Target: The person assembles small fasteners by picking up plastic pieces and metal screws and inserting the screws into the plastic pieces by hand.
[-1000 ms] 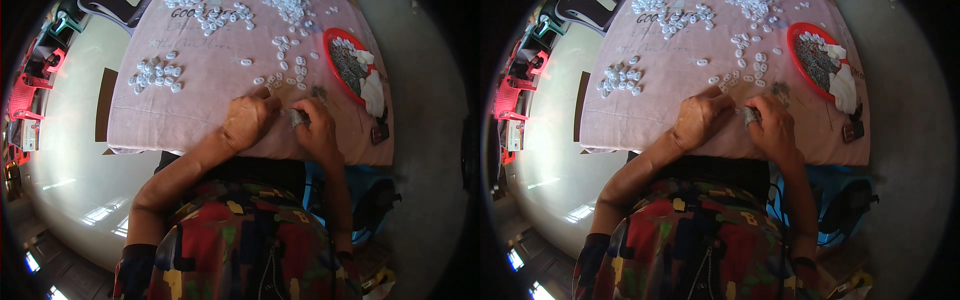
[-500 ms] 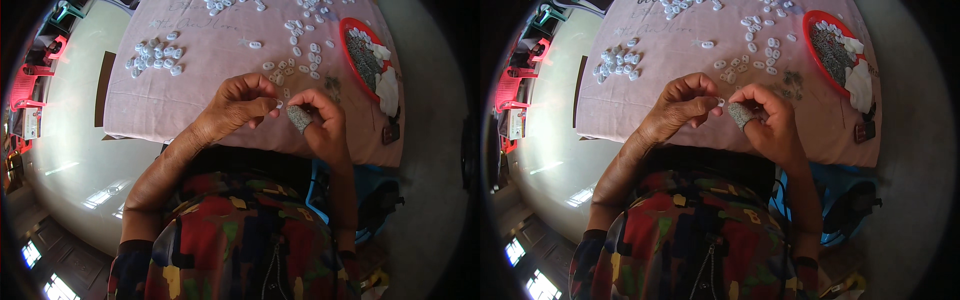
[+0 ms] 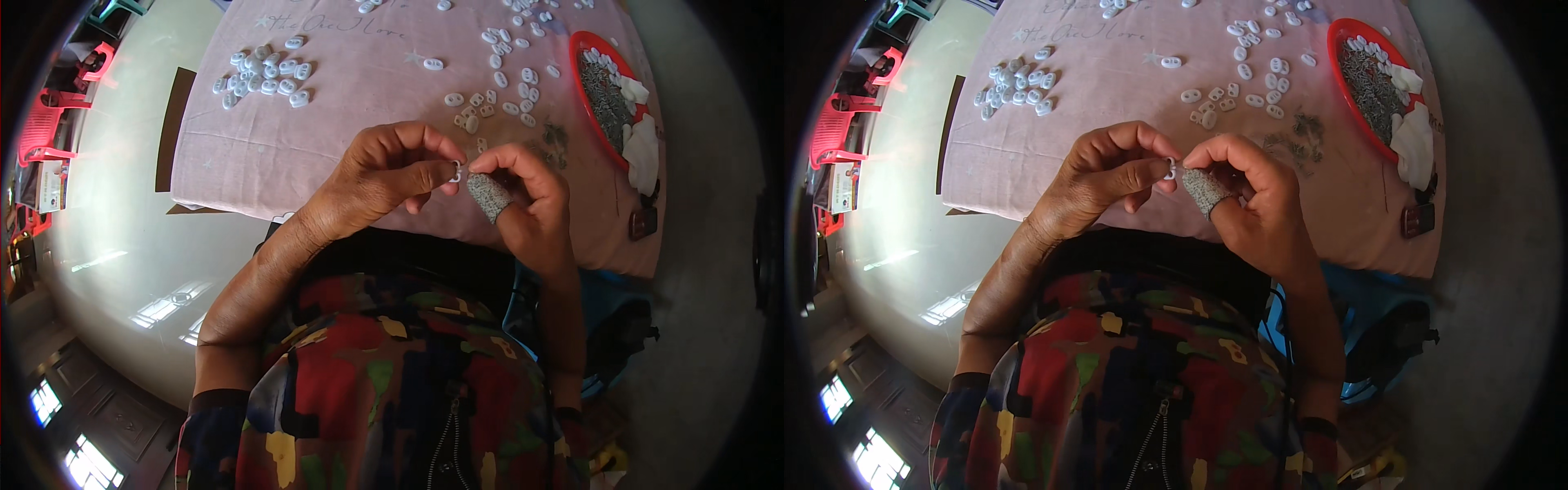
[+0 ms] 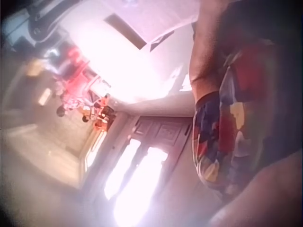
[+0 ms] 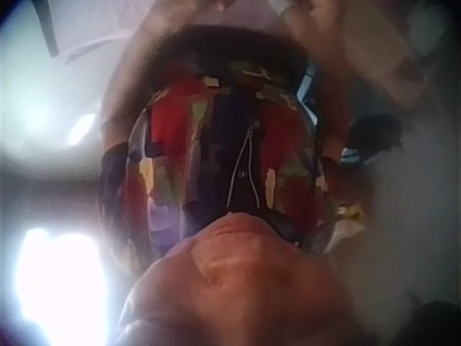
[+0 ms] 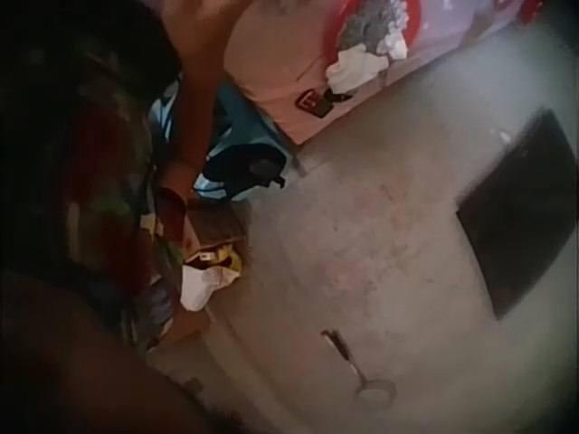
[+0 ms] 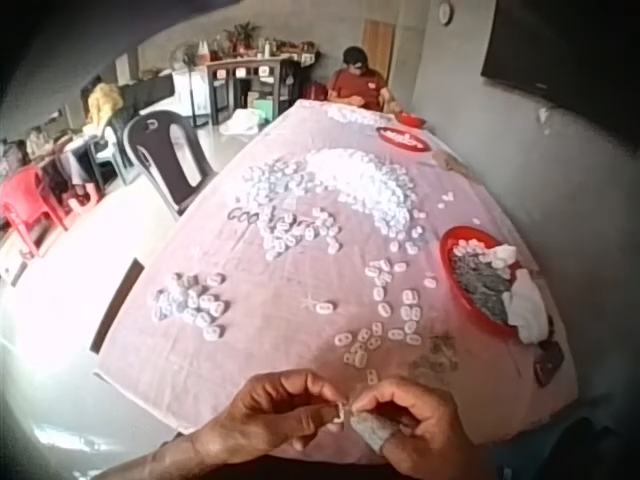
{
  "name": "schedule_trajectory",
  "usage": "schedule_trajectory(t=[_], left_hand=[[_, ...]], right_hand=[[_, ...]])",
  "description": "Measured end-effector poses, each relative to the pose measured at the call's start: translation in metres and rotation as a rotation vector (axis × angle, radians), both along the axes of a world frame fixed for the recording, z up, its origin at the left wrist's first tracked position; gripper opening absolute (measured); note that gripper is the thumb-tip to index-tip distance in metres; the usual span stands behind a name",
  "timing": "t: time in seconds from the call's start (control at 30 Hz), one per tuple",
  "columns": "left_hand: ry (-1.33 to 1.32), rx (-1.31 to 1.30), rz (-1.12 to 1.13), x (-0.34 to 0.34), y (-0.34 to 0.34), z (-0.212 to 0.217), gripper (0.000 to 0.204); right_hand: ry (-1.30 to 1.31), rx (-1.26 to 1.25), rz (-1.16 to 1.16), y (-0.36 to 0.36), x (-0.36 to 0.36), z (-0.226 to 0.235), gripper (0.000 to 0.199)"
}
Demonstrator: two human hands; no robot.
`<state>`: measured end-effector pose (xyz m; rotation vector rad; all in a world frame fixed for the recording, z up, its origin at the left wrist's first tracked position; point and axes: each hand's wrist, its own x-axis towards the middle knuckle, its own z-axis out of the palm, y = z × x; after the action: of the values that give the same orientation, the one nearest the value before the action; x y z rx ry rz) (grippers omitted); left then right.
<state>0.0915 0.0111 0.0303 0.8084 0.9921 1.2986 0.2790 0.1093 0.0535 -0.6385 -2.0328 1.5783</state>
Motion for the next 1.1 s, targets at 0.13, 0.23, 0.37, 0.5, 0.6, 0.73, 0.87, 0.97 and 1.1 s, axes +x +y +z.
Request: schedule_trajectory(t=[0.13, 0.23, 0.37, 0.5, 0.6, 0.73, 0.87, 0.97, 1.1], left_hand=[[-0.009, -0.003, 0.028, 0.005, -0.005, 0.001, 0.018], [-0.048, 0.006, 0.071, 0.007, -0.006, -0.002, 0.018], [-0.055, -0.006, 0.095, 0.007, -0.006, 0.0, 0.018], [-0.035, -0.003, 0.121, 0.011, -0.006, -0.003, 0.018], [-0.043, 0.017, 0.122, 0.014, -0.005, -0.002, 0.018], [-0.008, 0.014, 0.133, 0.019, -0.006, 0.0, 0.018], [0.003, 0.012, 0.144, 0.018, -0.008, 0.0, 0.018], [0.022, 0.014, 0.144, 0.017, -0.008, 0.001, 0.018], [0.094, 0.01, 0.154, 0.016, -0.01, -0.002, 0.018]], right_hand=[[-0.009, 0.036, -0.026, -0.006, -0.003, 0.008, 0.025], [-0.019, 0.039, -0.005, -0.007, -0.005, 0.005, 0.025], [0.029, 0.035, -0.008, -0.006, -0.004, 0.001, 0.025], [0.051, 0.059, -0.051, -0.006, 0.0, -0.001, 0.025], [0.04, 0.091, -0.044, -0.005, 0.004, -0.002, 0.024], [0.079, 0.132, -0.064, -0.006, 0.005, -0.003, 0.024], [0.054, 0.156, -0.073, -0.008, 0.003, -0.003, 0.024], [0.042, 0.154, -0.062, -0.008, 0.002, -0.003, 0.024], [0.047, 0.158, -0.051, -0.008, 0.001, -0.003, 0.024]])
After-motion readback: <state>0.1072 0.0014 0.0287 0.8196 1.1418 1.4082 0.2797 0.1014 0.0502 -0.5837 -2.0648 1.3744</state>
